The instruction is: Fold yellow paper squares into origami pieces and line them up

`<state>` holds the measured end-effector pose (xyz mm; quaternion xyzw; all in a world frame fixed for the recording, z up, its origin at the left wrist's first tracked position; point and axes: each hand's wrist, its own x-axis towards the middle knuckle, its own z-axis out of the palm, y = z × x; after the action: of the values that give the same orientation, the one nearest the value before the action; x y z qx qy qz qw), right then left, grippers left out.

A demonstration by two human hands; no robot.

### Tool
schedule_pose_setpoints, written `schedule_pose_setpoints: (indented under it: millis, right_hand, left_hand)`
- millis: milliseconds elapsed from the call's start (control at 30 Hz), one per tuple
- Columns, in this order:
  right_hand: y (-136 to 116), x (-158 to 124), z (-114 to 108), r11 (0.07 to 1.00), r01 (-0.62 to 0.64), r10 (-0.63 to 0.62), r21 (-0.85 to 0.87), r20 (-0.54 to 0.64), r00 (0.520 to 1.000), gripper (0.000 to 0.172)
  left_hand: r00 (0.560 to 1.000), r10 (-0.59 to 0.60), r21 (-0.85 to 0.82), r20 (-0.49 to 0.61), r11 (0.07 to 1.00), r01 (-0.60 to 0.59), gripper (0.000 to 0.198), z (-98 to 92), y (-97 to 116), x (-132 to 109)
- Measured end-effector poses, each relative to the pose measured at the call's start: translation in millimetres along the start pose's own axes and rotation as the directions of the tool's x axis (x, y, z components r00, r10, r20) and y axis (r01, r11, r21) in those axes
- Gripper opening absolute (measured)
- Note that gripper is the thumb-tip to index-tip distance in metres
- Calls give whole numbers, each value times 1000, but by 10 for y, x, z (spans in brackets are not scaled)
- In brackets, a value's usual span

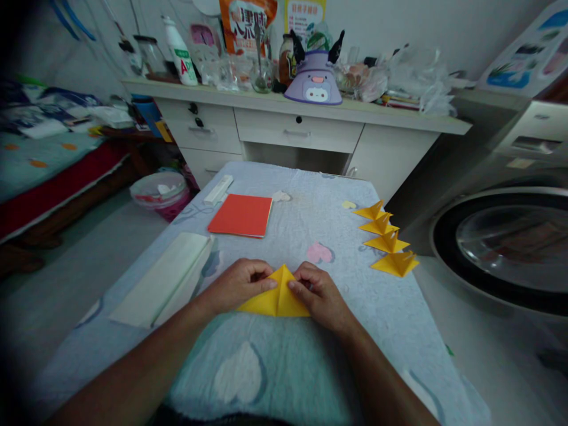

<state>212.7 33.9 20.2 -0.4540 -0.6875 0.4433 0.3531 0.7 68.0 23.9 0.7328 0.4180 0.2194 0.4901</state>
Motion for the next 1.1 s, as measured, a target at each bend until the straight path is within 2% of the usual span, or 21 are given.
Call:
schedule_pose_setpoints:
  millis: [167,400,567,833,1100]
  right_hand:
    - [39,-17,33,991,-81,82,108,-4,997,29]
    - [55,-13,60,959,-167,159,229,52,986,34]
    - [43,-10,73,966,-153,143,207,63,988,34]
    - [41,-16,90,963,-169,157,212,69,985,34]
    - [22,-12,92,966,-171,162,196,61,985,36]
  left_hand:
    - [1000,-24,-4,8,1000,24,28,15,-1,-14]
    - [1000,-11,2,-1,1000,11,25,46,29,-14]
    - [997,25,-69,-70,997,-30,17,88,41,10]
    - [998,-28,-156,-52,988,19,21,150,-47,32]
    - [998,-40,-187,-55,982,29,23,153,-20,24]
